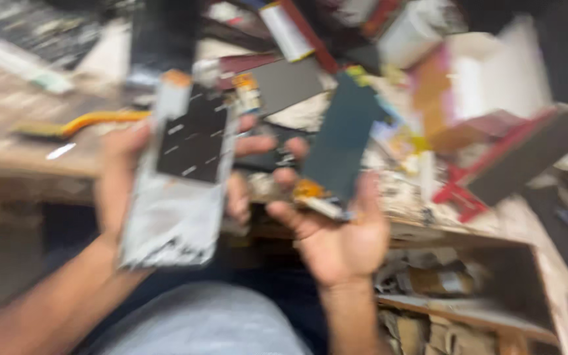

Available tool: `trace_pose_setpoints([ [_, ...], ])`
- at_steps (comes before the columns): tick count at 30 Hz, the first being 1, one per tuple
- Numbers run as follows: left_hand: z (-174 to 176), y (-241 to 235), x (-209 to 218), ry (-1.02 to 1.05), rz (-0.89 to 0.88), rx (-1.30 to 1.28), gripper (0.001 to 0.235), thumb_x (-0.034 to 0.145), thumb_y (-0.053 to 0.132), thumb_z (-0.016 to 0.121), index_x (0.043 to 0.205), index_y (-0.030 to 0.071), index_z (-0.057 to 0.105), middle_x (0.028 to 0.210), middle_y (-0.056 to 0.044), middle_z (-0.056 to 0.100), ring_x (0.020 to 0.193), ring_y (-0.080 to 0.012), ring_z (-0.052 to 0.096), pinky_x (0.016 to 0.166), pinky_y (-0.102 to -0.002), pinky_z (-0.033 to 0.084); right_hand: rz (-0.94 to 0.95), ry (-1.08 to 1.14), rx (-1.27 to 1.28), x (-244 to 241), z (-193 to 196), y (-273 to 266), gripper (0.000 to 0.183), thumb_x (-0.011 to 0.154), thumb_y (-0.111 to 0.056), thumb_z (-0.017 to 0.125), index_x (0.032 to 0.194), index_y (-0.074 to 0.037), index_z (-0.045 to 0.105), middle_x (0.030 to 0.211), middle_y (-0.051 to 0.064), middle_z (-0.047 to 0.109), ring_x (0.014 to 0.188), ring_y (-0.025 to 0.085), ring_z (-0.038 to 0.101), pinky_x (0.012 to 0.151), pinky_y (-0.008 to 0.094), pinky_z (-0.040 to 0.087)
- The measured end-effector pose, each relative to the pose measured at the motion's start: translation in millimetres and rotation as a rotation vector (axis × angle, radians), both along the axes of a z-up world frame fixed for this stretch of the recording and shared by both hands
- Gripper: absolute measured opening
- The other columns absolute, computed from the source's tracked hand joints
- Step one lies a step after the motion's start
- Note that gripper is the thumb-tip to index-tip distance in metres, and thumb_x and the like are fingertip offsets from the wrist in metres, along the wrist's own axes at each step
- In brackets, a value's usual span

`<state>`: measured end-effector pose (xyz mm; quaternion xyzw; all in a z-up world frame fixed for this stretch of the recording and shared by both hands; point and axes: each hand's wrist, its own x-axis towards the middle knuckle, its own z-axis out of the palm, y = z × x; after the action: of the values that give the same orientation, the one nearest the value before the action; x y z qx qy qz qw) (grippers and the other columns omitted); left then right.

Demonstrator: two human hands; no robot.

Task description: The person uses tweezers to manipulate internal components and ribbon cables inside a disassembled smartphone. They carefully adjust connectors and then reattach the screen assembly to the phone body.

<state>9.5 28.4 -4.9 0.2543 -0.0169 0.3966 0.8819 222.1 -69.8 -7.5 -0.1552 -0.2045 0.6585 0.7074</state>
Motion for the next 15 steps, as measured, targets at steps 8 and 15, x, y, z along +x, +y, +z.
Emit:
trace_pose_setpoints([
  [8,-34.7,10.3,7.8,-0.126,-0.029,-0.068,0.082,0.108,0.054,0.043,0.160,-0.010,0.038,0.121,-0.023,0.064,0.093,-0.0387,0.072,0.077,-0.044,0.064,-0.059,-0.069,0.092,11.8,4.2,-7.8,0.058,0.116,-0.051,0.041,0.155,-0.008,0.044,0.143,0.026,0.053,0.121,0.035,0.059,0.098,0.047,0.052],
  [15,-29.9,8.9,14.9,-0.031,0.012,0.007,0.076,0.111,0.054,0.042,0.159,-0.005,0.042,0.129,-0.027,0.063,0.101,-0.0282,0.072,0.080,-0.043,0.064,-0.150,-0.038,0.003,11.1,4.5,-7.8,0.049,0.105,-0.003,0.061,0.149,-0.002,0.039,0.117,0.015,0.063,0.100,0.023,0.065,0.076,0.035,0.052],
])
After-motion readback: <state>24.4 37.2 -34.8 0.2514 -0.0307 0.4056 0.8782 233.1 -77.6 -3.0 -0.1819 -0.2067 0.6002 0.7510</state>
